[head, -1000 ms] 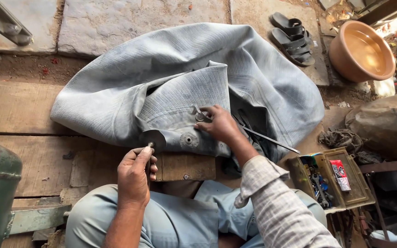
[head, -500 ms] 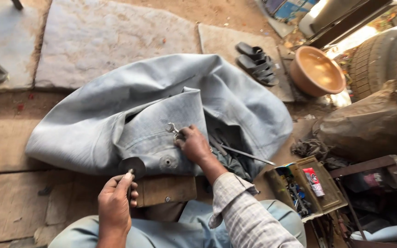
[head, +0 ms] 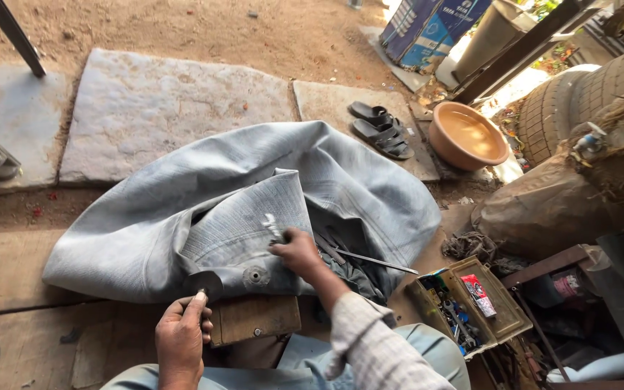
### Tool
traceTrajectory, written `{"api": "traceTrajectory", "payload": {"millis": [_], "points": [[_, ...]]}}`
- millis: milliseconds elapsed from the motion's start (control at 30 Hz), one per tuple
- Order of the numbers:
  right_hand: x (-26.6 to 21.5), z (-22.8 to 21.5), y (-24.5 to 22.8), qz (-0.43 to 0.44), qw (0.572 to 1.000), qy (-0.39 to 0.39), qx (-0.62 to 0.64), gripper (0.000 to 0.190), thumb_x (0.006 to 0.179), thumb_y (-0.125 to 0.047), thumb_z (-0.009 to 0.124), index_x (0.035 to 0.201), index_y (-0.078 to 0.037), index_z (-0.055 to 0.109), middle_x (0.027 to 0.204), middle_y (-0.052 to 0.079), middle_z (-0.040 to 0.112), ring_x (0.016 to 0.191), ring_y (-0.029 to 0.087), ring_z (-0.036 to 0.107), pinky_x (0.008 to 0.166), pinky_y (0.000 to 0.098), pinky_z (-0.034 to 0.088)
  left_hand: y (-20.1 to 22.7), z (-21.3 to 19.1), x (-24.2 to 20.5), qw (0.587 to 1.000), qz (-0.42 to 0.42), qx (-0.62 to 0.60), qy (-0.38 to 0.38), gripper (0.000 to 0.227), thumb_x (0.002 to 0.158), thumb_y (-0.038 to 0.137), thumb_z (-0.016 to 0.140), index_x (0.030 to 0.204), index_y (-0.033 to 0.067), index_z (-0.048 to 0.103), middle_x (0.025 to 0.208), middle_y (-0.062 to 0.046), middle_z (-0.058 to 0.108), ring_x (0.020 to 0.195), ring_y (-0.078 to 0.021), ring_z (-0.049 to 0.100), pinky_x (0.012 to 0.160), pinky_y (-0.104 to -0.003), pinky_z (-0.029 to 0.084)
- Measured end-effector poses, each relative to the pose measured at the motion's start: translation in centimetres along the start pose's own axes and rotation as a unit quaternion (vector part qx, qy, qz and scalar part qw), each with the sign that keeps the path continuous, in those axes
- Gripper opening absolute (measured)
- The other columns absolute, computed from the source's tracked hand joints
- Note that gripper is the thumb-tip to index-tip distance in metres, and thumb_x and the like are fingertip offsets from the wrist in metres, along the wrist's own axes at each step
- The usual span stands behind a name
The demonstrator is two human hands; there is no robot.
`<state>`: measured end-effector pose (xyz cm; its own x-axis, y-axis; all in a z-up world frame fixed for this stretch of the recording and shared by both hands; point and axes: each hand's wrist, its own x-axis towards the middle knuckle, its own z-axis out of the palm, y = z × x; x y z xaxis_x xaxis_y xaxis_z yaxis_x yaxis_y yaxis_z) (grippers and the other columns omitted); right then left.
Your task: The person sits on the ground fitting a metal padlock: they hold the lock body on a wooden block, turn the shackle with a wrench, and file the shackle and lock parts by hand. They then handle a metal funnel-like disc, reposition the wooden block, and continue filing the lock parts with a small file.
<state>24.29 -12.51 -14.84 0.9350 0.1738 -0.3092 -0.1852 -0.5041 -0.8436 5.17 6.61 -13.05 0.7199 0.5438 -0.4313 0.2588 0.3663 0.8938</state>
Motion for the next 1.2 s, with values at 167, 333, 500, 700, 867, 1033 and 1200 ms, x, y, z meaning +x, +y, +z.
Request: {"api": "traceTrajectory", "payload": {"millis": [167,333,500,700,867,1033,1200], "points": [[-6.6,-11.1,2.4,0.0,0.982,-0.007,0.191,0.032,0.079,-0.013,0.084,0.108,-0.004,0.073,0.082,0.003,0.068,0.06,0.008,0.054,0.051,0.0238,0.041,-0.8,-0.2,0.8,1.0,0.006,-0.012,-0.005,0.022,0.096,0.024,0.067,0.092,0.0025,0.069,0.076,-0.006,0.064,0.059,-0.0118,0.055,0.049,-0.027,0.043],[-17.6,-24.9,10.4,-0.021,0.953,0.147,0.266,0.022,0.081,-0.009,0.078,0.102,-0.004,0.073,0.082,0.001,0.072,0.062,0.006,0.064,0.048,0.0226,0.048,-2.3,-0.9,0.9,0.999,0.011,-0.013,-0.032,0.017,0.097,0.022,0.068,0.092,0.0049,0.066,0.076,-0.005,0.063,0.057,-0.0125,0.054,0.047,-0.028,0.042],[-29.7,-30.8,23.3,0.119,0.914,0.372,0.11,0.034,0.077,-0.016,0.083,0.107,-0.008,0.069,0.08,-0.001,0.072,0.049,0.009,0.054,0.043,0.0251,0.043,-2.1,-0.5,-0.7,0.995,0.079,-0.012,-0.052,0.014,0.106,0.018,0.07,0.103,0.0049,0.065,0.084,-0.007,0.064,0.065,-0.0162,0.058,0.054,-0.029,0.044],[-37.7,-24.7,29.4,0.339,0.905,0.256,0.02,0.027,0.079,-0.026,0.084,0.098,-0.008,0.076,0.065,0.004,0.063,0.048,0.013,0.052,0.043,0.0314,0.039,-19.0,-13.9,22.8,0.964,-0.08,-0.021,-0.252,0.043,0.111,0.049,0.053,0.144,0.0215,0.05,0.102,0.009,0.058,0.079,-0.0092,0.049,0.056,-0.028,0.038],[-37.6,-21.3,39.4,0.284,0.933,0.22,0.018,0.031,0.079,-0.028,0.086,0.095,-0.004,0.076,0.065,0.003,0.067,0.05,0.011,0.058,0.045,0.03,0.046,-19.0,-14.5,22.2,0.962,-0.087,0.019,-0.257,0.039,0.111,0.051,0.051,0.138,0.0221,0.05,0.109,0.008,0.061,0.083,-0.0106,0.052,0.06,-0.03,0.039],[-36.0,-22.6,38.7,0.319,0.909,0.269,0.004,0.034,0.084,-0.035,0.085,0.098,-0.005,0.075,0.07,0.008,0.07,0.052,0.014,0.061,0.048,0.0301,0.048,-15.8,-12.1,12.9,0.979,-0.018,-0.017,-0.203,0.034,0.109,0.038,0.052,0.128,0.0102,0.058,0.106,-0.001,0.061,0.087,-0.0114,0.053,0.066,-0.028,0.04],[-33.7,-25.8,44.8,0.227,0.896,0.304,-0.231,0.026,0.088,-0.031,0.078,0.108,-0.015,0.078,0.098,0.016,0.077,0.088,0.031,0.072,0.079,0.042,0.055,-5.8,-2.3,-1.8,0.985,0.052,0.047,-0.159,0.025,0.114,0.02,0.06,0.114,-0.0053,0.063,0.088,-0.012,0.061,0.073,-0.0174,0.055,0.063,-0.033,0.045]]}}
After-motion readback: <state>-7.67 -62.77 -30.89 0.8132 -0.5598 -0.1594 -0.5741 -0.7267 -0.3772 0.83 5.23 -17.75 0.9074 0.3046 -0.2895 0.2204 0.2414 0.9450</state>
